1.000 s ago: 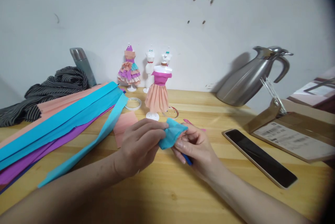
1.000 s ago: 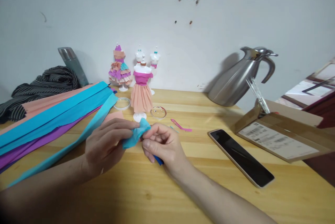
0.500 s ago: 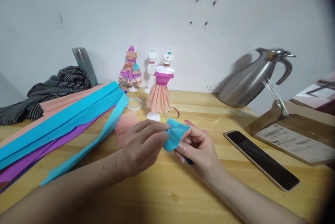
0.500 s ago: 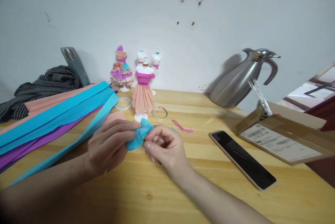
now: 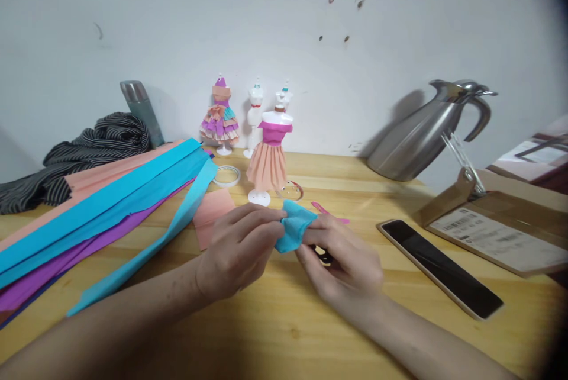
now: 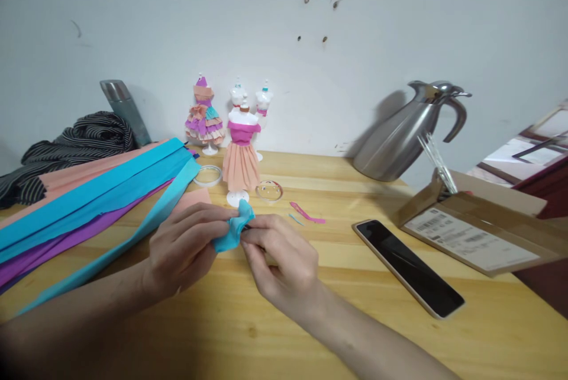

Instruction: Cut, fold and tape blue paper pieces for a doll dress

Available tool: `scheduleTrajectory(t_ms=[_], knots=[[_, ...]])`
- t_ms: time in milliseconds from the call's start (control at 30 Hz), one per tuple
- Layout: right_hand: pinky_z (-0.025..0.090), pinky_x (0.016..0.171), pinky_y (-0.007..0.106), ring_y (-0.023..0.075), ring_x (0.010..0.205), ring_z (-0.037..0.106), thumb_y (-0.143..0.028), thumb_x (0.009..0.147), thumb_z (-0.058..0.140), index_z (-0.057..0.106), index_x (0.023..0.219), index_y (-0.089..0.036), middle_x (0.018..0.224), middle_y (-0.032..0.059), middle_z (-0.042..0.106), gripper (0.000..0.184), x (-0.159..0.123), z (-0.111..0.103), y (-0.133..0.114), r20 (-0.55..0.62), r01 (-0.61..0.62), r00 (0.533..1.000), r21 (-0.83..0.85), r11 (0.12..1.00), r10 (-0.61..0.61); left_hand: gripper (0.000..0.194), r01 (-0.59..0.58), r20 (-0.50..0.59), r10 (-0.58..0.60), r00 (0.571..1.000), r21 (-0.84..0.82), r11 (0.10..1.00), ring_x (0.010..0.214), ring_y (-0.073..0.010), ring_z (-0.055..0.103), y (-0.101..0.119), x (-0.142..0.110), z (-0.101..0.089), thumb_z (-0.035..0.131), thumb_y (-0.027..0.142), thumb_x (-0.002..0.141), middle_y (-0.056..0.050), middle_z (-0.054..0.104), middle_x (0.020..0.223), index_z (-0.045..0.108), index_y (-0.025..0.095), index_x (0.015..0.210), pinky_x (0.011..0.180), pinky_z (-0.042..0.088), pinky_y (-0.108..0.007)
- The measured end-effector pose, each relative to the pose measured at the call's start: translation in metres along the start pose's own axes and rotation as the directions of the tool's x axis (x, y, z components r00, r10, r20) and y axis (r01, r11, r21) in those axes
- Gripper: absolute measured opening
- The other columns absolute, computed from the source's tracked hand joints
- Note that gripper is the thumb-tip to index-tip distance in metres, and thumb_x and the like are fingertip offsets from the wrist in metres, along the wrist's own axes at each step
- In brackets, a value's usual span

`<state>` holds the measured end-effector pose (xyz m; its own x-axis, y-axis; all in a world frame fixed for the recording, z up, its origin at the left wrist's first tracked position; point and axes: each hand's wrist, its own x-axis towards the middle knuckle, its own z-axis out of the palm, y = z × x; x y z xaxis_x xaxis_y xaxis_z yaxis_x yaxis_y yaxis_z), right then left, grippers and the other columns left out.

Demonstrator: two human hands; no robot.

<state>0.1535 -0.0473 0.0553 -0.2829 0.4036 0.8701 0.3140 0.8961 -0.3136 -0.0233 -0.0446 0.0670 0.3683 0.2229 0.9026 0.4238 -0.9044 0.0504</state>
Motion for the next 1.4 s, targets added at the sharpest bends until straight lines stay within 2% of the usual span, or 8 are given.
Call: scheduleTrajectory(t_ms=[500, 633, 800, 900, 1033, 1100, 1267, 1400], knots=[[0.053, 0.068, 0.028, 0.0166, 0.077, 0.065, 0.003, 0.080, 0.055, 0.060, 0.087, -0.017, 0.085, 0.0092, 0.067, 0.021, -0.001, -0.001, 0.011, 0.085, 0.080, 0.994, -0.172, 0.982, -0.066, 0.018, 0.259, -0.012, -0.259, 0.966, 0.072, 0.963, 0.065, -0.0118, 0.064, 0.000, -0.001, 0.007, 0.056, 0.004, 0.079, -0.002, 0.071, 0.074, 0.062, 0.018, 0.088, 0.062, 0.052, -0.021], [0.053, 0.068, 0.030, 0.0177, 0.078, 0.064, 0.000, 0.083, 0.052, 0.059, 0.087, -0.017, 0.086, 0.0097, 0.067, 0.019, -0.001, 0.000, 0.016, 0.146, 0.086, 0.988, -0.205, 0.975, -0.056, 0.010, 0.510, 0.040, -0.509, 0.860, -0.004, 0.860, 0.062, -0.0104, 0.062, -0.002, 0.001, 0.009, 0.062, 0.009, 0.077, 0.002, 0.070, 0.068, 0.067, 0.018, 0.079, 0.059, 0.049, -0.019], [0.051, 0.065, 0.028, 0.0161, 0.075, 0.061, -0.004, 0.084, 0.050, 0.058, 0.079, -0.017, 0.080, 0.0075, 0.065, 0.017, 0.001, 0.003, 0.015, 0.157, -0.093, 0.982, -0.088, 0.992, 0.106, 0.011, 0.712, 0.142, -0.698, 0.702, -0.140, 0.688, 0.057, -0.0104, 0.056, -0.011, -0.003, 0.014, 0.059, 0.014, 0.078, 0.002, 0.064, 0.060, 0.067, 0.016, 0.071, 0.054, 0.045, -0.020], [0.047, 0.058, 0.027, 0.0140, 0.064, 0.057, -0.011, 0.081, 0.054, 0.058, 0.071, -0.017, 0.070, 0.0034, 0.061, 0.012, -0.002, 0.009, 0.018, 0.155, -0.403, 0.908, 0.063, 0.913, 0.390, 0.010, 0.704, 0.144, -0.690, 0.710, -0.104, 0.703, 0.055, -0.0101, 0.055, -0.016, -0.009, 0.017, 0.061, 0.017, 0.078, 0.002, 0.064, 0.060, 0.068, 0.016, 0.072, 0.052, 0.043, -0.020], [0.033, 0.039, 0.021, 0.0080, 0.039, 0.039, -0.028, 0.074, 0.061, 0.054, 0.071, -0.019, 0.047, -0.0075, 0.044, 0.012, -0.011, 0.022, 0.025, 0.327, -0.787, 0.608, 0.366, 0.496, 0.723, 0.011, 0.655, 0.149, -0.648, 0.747, 0.000, 0.755, 0.060, -0.0112, 0.060, -0.022, -0.019, 0.021, 0.058, 0.015, 0.079, 0.001, 0.070, 0.067, 0.069, 0.017, 0.077, 0.055, 0.045, -0.020], [0.030, 0.036, 0.021, 0.0075, 0.035, 0.036, -0.032, 0.072, 0.062, 0.053, 0.072, -0.019, 0.045, -0.0087, 0.043, 0.016, -0.014, 0.027, 0.028, 0.369, -0.831, 0.526, 0.413, 0.372, 0.766, 0.013, 0.627, 0.145, -0.622, 0.769, 0.013, 0.779, 0.063, -0.0126, 0.063, -0.025, -0.024, 0.024, 0.057, 0.015, 0.079, -0.001, 0.072, 0.070, 0.069, 0.018, 0.076, 0.058, 0.046, -0.022], [0.035, 0.048, 0.021, 0.0084, 0.052, 0.044, -0.022, 0.068, 0.063, 0.056, 0.066, -0.017, 0.058, -0.0035, 0.052, 0.009, -0.014, 0.028, 0.026, 0.243, -0.768, 0.636, 0.296, 0.569, 0.732, 0.015, 0.713, 0.217, -0.698, 0.682, 0.014, 0.701, 0.063, -0.0133, 0.062, -0.032, -0.032, 0.027, 0.055, 0.018, 0.080, -0.001, 0.072, 0.072, 0.070, 0.018, 0.080, 0.062, 0.047, -0.024], [0.030, 0.044, 0.020, 0.0074, 0.045, 0.037, -0.025, 0.069, 0.063, 0.054, 0.067, -0.018, 0.050, -0.0063, 0.047, 0.012, -0.016, 0.030, 0.025, 0.353, -0.833, 0.551, 0.290, 0.471, 0.756, 0.013, 0.805, 0.258, -0.774, 0.578, -0.029, 0.592, 0.063, -0.0124, 0.057, -0.041, -0.034, 0.027, 0.055, 0.020, 0.079, 0.001, 0.066, 0.065, 0.067, 0.017, 0.073, 0.062, 0.044, -0.023]])
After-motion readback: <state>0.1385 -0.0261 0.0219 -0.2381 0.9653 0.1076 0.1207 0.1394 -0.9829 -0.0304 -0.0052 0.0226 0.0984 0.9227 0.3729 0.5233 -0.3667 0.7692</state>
